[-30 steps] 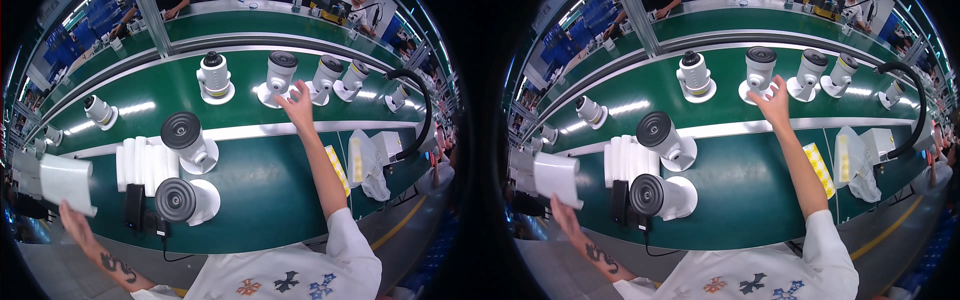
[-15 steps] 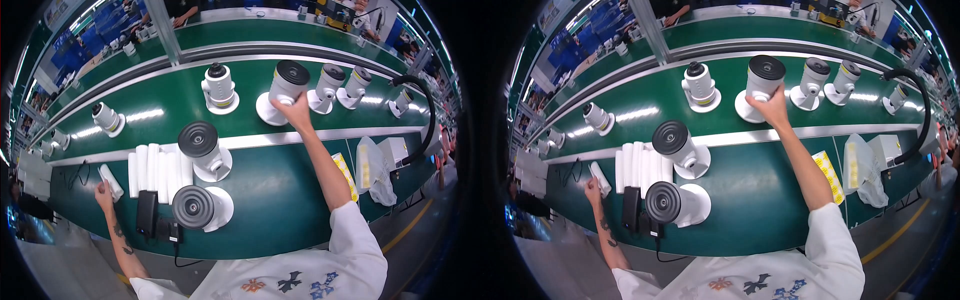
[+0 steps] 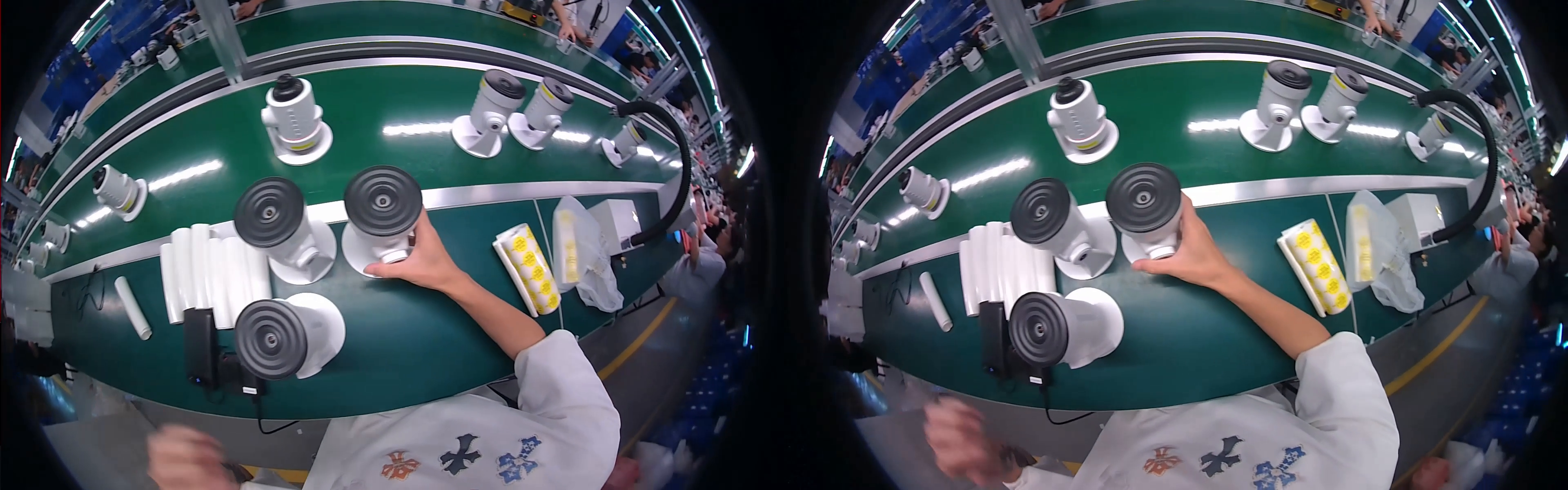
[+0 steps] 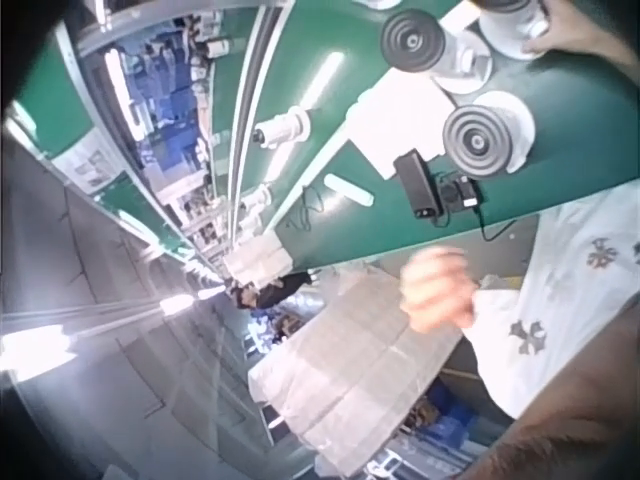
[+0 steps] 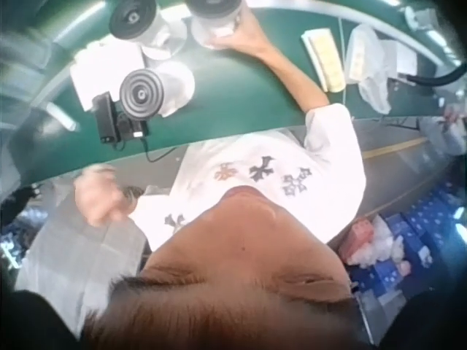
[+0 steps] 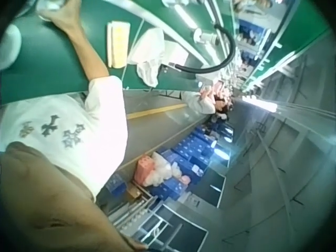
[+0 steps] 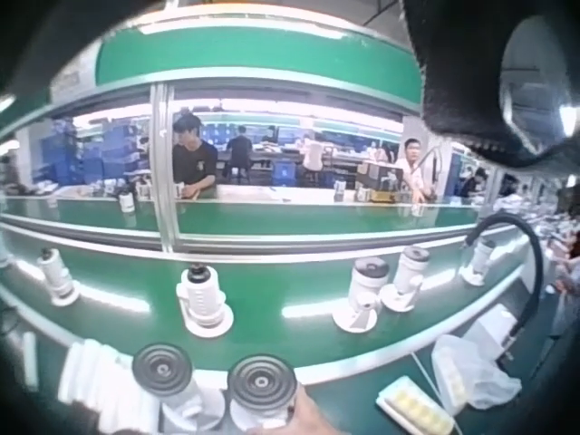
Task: Applying yellow circular labels to the front of white and black light fixtures on an assembly line.
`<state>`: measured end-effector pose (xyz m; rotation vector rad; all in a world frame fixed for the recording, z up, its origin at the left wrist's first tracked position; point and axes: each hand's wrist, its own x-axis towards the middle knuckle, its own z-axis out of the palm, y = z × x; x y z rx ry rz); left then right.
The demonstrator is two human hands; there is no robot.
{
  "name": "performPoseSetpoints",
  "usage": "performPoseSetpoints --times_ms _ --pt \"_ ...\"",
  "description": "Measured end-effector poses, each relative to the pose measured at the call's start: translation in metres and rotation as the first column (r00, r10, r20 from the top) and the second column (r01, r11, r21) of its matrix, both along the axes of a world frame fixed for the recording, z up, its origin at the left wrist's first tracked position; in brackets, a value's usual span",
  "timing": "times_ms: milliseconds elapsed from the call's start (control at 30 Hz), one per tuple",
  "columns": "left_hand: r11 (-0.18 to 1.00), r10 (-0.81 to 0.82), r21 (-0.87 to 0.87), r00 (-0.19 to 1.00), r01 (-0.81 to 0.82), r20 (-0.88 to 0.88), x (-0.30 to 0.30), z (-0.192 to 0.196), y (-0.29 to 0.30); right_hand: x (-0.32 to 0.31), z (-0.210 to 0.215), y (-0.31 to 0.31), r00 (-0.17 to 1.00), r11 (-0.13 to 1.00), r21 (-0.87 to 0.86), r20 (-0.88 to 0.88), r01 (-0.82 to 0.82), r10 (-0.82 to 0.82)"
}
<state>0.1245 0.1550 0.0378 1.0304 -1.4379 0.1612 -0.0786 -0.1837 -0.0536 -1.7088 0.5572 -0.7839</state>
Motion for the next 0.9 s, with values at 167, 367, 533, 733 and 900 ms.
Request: performPoseSetpoints --times_ms 167,367,533,733,900 --pt "0.844 -0.478 0.053 0.794 0.533 -0.375 -0.093 0.019 -0.053 -0.039 0.002 -0.058 0.974 0.951 -0.237 0.155 0.200 -0.166" --pt "0.446 -0.888 -0.587 0.254 0.676 -0.383 -0.134 0.042 -0.121 -0.059 0.017 -0.251 0.627 0.555 -0.364 0.112 0.748 -0.771" --pt "0.651 -0.676 -0.576 0.032 0.494 -0.736 -0.183 0.063 -0.125 -0.045 0.028 -0.257 0.741 0.707 -0.269 0.040 0.654 -0.670" --pt "0.562 -0.734 -0.598 0.011 0.572 -0.679 -0.172 0.056 -0.123 -0.082 0.035 -0.231 0.672 0.539 -0.422 0.288 0.729 -0.683" --pt "0.477 -0.871 -0.878 0.109 -0.041 -0.478 -0.209 0.051 -0.150 -0.146 0.047 -0.191 0.658 0.557 -0.398 0.182 0.729 -0.731"
